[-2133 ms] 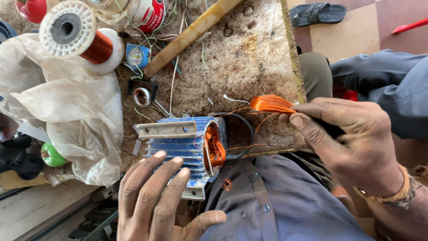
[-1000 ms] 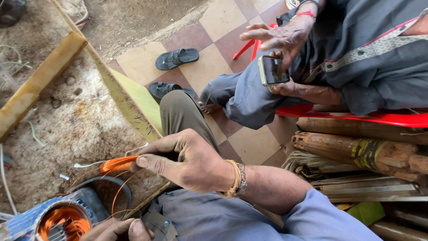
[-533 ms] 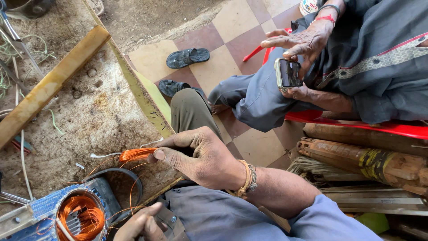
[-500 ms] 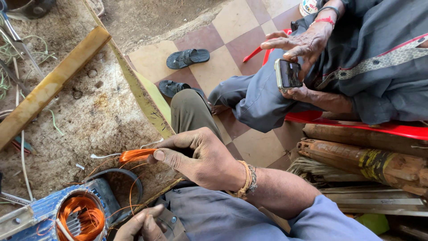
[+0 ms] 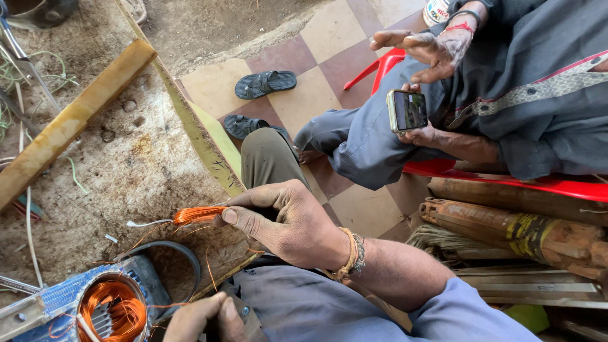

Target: The person sits at a cluttered workbench and winds orange enameled copper wire by hand into the slot of a blue motor stator housing, repeatedly looping and pressing the wire bundle to form a coil inside the housing.

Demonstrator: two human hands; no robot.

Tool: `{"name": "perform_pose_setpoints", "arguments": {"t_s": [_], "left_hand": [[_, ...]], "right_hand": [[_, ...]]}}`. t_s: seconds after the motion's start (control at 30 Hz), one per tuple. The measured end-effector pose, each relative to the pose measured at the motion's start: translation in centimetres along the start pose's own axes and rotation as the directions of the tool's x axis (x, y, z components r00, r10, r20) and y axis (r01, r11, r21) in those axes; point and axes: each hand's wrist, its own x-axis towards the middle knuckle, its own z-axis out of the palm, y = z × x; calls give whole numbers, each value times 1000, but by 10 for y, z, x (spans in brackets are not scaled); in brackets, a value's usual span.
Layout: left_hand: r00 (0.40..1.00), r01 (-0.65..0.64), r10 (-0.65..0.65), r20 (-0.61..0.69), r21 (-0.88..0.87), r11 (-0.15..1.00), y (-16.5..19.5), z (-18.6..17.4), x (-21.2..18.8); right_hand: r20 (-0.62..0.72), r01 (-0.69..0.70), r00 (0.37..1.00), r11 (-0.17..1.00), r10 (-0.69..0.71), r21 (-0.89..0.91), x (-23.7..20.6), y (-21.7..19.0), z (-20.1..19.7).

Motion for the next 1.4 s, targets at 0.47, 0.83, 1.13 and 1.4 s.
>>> {"name": "perform_pose_setpoints", "arguments": {"t_s": [0.47,0.83,1.13,1.4], "left_hand": [[819,-512,572,54,522,683,95,-44,36],[950,-143,208,-232,269,952,138,-47,73],[998,-41,35,54,132,990,114,-57,92],[710,693,-555,434,-571,440,97,-64,97]], "right_hand": [[-104,-228,971,967,217,-112,9,-4,10],[-71,-186,981,981,182,-47,21,-19,31],[-101,-137,987,983,125,-119,9,-10,52],[53,298,950,841,-309,-452,13,-2,62]]}}
